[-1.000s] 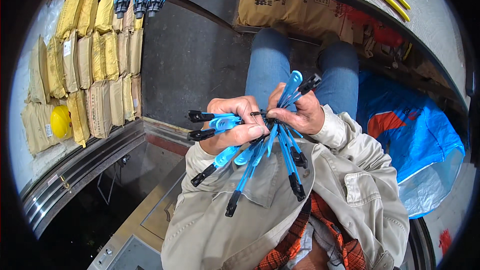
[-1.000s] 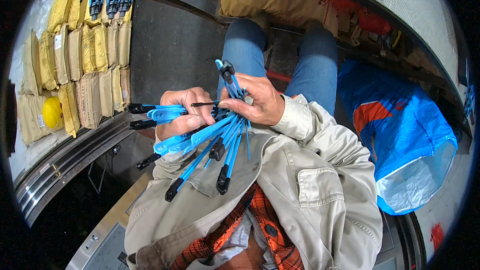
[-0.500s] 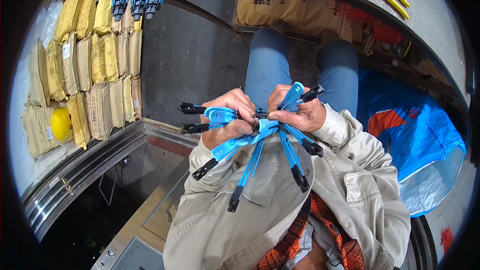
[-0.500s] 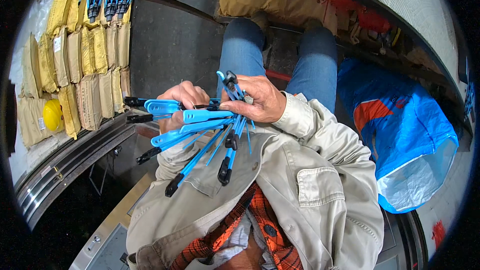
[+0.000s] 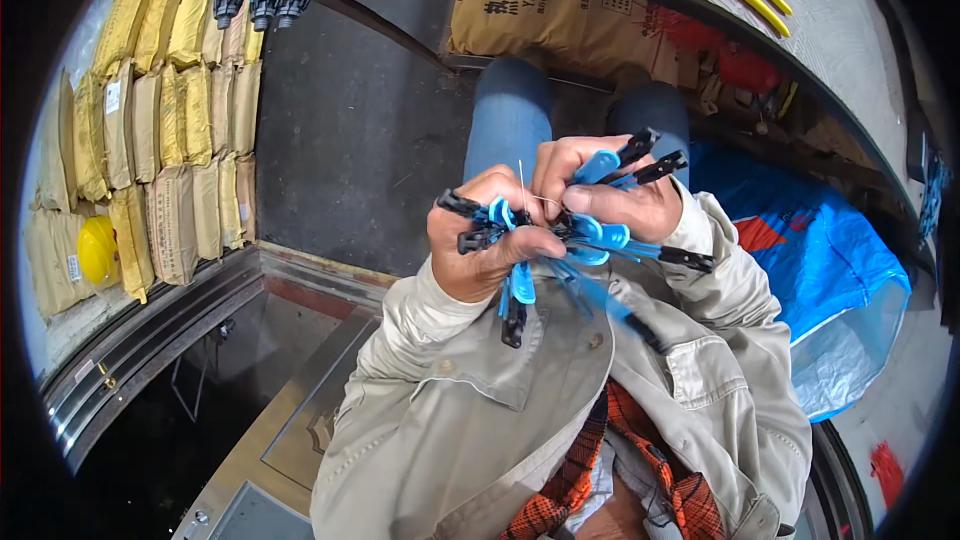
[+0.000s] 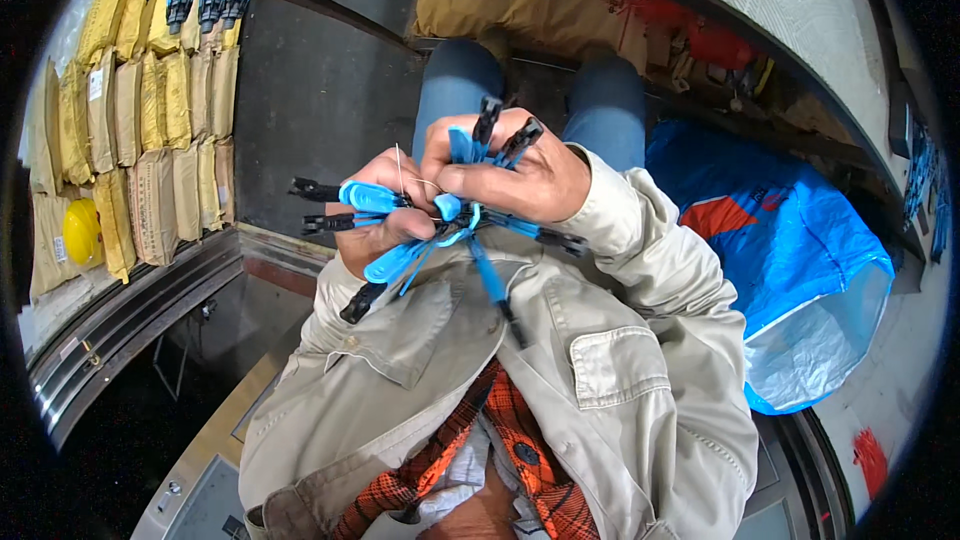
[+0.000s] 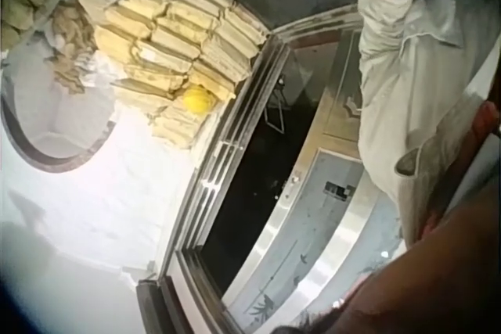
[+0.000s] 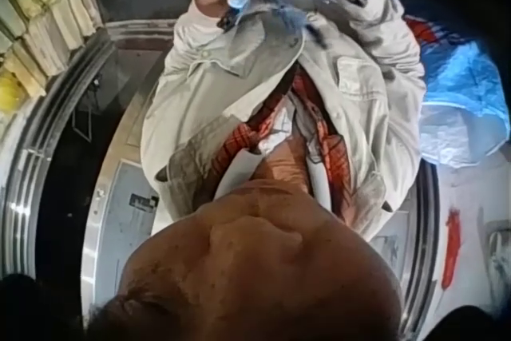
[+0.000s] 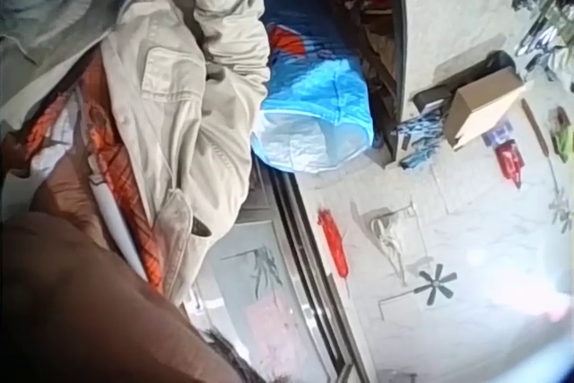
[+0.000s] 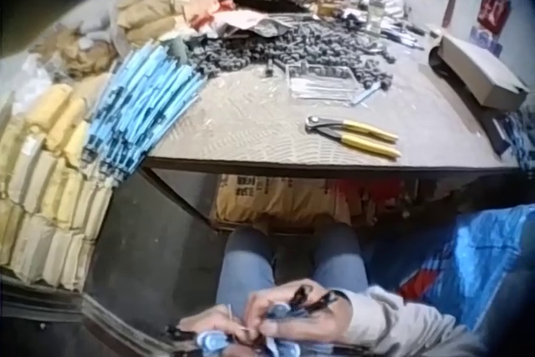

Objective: Assembling blue plastic components and metal rings using crimping pliers at a workstation.

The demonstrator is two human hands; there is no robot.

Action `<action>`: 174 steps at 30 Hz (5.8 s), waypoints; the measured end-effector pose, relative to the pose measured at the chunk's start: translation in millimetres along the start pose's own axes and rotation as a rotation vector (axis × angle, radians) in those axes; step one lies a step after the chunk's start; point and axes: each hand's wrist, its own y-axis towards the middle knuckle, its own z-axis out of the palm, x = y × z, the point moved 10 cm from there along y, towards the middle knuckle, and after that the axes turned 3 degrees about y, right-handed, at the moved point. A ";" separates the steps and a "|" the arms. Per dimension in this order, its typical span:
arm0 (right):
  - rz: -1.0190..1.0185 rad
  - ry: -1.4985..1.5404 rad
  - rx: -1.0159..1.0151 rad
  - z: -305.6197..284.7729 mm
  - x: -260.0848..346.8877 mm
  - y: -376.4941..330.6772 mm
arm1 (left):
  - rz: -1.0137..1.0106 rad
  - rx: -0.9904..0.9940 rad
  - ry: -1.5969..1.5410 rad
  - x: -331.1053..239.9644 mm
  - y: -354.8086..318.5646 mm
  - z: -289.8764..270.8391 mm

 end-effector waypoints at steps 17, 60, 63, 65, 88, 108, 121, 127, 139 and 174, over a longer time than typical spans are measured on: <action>0.126 -0.085 -0.404 -10.3 -0.5 -9.8 | -0.194 0.024 0.105 0.6 -11.3 -6.5; 0.259 -0.529 0.264 -25.0 115.3 107.7 | -0.308 0.368 -0.238 50.1 32.4 -19.0; 0.403 -0.464 0.233 -1.7 88.7 78.7 | -0.339 0.215 -0.500 38.4 17.0 -11.0; 0.501 -0.452 0.353 9.5 65.7 59.3 | -0.280 0.341 -0.161 37.4 10.6 -10.3; -0.090 -0.272 -0.170 5.6 8.7 -48.9 | 0.075 0.219 -0.003 -4.8 -17.1 20.0; 0.263 -0.265 -0.263 -4.2 11.6 -38.9 | -0.008 0.019 -0.011 6.1 -6.6 2.1; 0.268 -0.228 -0.360 -1.6 9.1 -41.4 | 0.062 0.272 0.150 -1.3 -5.7 4.5; 0.293 -0.149 -0.363 -3.5 5.3 -46.7 | -0.025 0.136 0.086 3.7 -15.3 1.9; 0.058 -0.405 -0.372 -0.2 22.0 -48.9 | 0.014 0.053 0.200 -6.4 -20.5 -4.5; -0.214 -0.642 -0.109 24.4 36.0 -45.6 | -0.341 1.219 -0.436 32.4 3.0 59.9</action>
